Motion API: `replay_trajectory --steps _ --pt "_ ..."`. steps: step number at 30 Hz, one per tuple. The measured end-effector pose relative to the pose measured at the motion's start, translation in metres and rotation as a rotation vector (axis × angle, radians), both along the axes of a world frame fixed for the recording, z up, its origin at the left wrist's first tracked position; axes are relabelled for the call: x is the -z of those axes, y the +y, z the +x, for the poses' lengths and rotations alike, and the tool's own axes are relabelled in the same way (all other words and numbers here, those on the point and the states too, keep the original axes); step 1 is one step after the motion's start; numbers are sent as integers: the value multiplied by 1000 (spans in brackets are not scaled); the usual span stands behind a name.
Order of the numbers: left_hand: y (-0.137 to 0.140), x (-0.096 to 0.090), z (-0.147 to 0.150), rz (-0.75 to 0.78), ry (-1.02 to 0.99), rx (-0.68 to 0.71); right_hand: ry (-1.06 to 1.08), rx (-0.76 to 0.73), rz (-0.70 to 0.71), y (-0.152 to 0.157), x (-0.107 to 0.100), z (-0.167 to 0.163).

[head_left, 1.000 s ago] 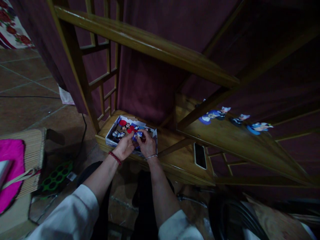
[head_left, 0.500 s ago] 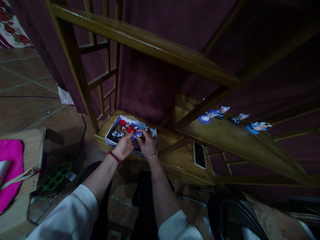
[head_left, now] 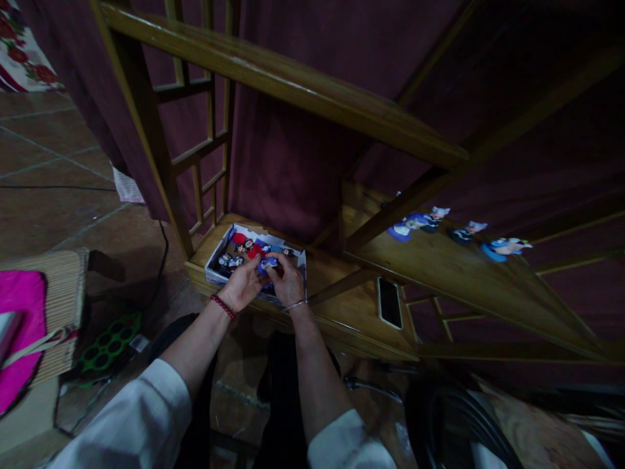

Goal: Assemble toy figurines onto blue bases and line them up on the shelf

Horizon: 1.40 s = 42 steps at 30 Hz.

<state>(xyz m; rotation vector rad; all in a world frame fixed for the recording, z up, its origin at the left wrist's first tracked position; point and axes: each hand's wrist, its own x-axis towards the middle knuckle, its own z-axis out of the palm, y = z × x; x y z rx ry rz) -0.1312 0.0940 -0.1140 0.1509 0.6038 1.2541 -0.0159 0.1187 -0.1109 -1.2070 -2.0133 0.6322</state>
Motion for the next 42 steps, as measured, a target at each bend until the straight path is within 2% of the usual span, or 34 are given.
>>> replay_trajectory --steps 26,42 --pt "-1 -3 3 25 -48 -19 -3 190 61 -2 2 -8" --pt "-1 -3 5 20 -55 -24 -15 258 93 -2 2 -12"
